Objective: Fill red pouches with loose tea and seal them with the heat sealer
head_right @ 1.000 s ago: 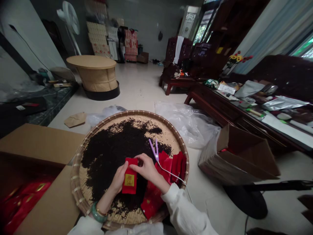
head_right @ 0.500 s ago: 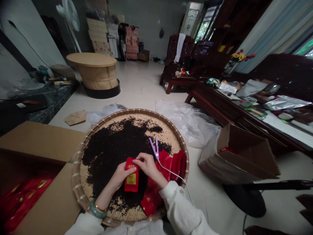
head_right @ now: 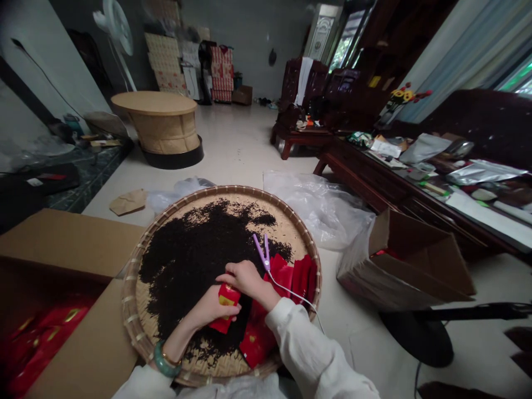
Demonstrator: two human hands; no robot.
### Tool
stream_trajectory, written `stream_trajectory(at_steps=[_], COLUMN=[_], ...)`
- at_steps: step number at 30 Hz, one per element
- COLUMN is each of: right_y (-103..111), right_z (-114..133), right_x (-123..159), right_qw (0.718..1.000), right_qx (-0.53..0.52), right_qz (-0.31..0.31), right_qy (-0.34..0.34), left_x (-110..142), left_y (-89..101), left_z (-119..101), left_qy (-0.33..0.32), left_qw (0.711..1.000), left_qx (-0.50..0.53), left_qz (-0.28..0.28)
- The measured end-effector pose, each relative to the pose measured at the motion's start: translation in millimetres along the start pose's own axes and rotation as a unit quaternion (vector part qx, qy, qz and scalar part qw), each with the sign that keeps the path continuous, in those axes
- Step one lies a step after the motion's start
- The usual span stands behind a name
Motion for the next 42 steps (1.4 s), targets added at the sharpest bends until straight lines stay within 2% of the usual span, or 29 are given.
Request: stream_trajectory(at_steps=[4,7,10,13,16,19,20,22,23,25,28,31,33,35,37,39,42], right_y=[0.7,-2.1,-10.5,-14.1,5.5,34.7,38.0,31.7,27.3,18.9,17.2,29.9,42.9,52.0,52.5,51.2,51.7], right_z=[-4.5,-1.8,7.1,7.5,-24.5,-73.0,-88.8,-123.1,-133.4,-146.1,-151.4,-146.5,-133.3,-106.0,-72.1,-44.1,-12.9], right_x=[-2.6,-2.0,-0.5,-2.5,-8.7,-10.0,-10.9,-11.5,-12.3,-13.3,-12.9,-8.7,-3.5,2.5,11.6,20.4,23.3], right_qw=[0.999,0.998,0.999,0.999,0.996,0.971,0.964,0.954,0.953,0.953,0.955,0.962,0.972,0.981,0.977,0.974,0.979], right_qx=[-0.042,-0.043,-0.014,0.018,0.016,0.039,0.054,0.043,0.035,0.015,-0.01,-0.042,-0.079,-0.152,-0.21,-0.206,-0.162], right_qz=[-0.005,-0.001,0.008,-0.001,-0.084,-0.194,-0.2,-0.162,-0.146,-0.127,-0.123,-0.118,-0.105,-0.062,0.024,0.09,0.118], right_qy=[0.029,0.04,0.05,0.045,-0.041,-0.137,-0.165,-0.247,-0.261,-0.274,-0.269,-0.242,-0.193,-0.099,-0.014,0.021,0.04], left_x=[1.0,0.2,-2.5,-5.6,-7.4,-7.5,-7.3,-7.0,-6.9,-6.6,-6.5,-6.5,-6.5,-6.5,-6.1,-5.4,-5.0], left_y=[5.6,7.5,6.6,6.3,11.9,22.1,24.9,29.0,30.5,33.1,36.5,40.3,41.8,41.3,40.5,39.2,36.6], left_z=[7.6,4.6,4.4,5.1,6.0,4.1,2.8,0.6,0.2,0.6,2.4,3.1,2.6,1.3,-0.5,-2.4,-4.4], left_qy=[0.007,-0.004,0.006,0.0,-0.01,-0.028,-0.036,-0.049,-0.054,-0.06,-0.066,-0.07,-0.072,-0.073,-0.076,-0.079,-0.082], left_qw=[0.999,0.998,0.994,0.995,0.994,0.987,0.984,0.981,0.98,0.978,0.973,0.967,0.965,0.964,0.965,0.967,0.974], left_qx=[-0.027,0.023,0.099,0.101,0.106,0.143,0.152,0.159,0.161,0.167,0.185,0.199,0.203,0.203,0.198,0.185,0.154], left_qz=[0.041,0.056,0.039,0.005,-0.034,-0.074,-0.082,-0.096,-0.101,-0.112,-0.124,-0.14,-0.15,-0.153,-0.155,-0.155,-0.147])
Point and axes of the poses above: each hand's wrist, its own x-axis away from the middle knuckle, its own y-axis out of the back of the hand, z = x × y, the point moved 9 cm from there along -x, towards the middle knuckle, and after that the axes turned 4 degrees about x, right-handed, at the moved point
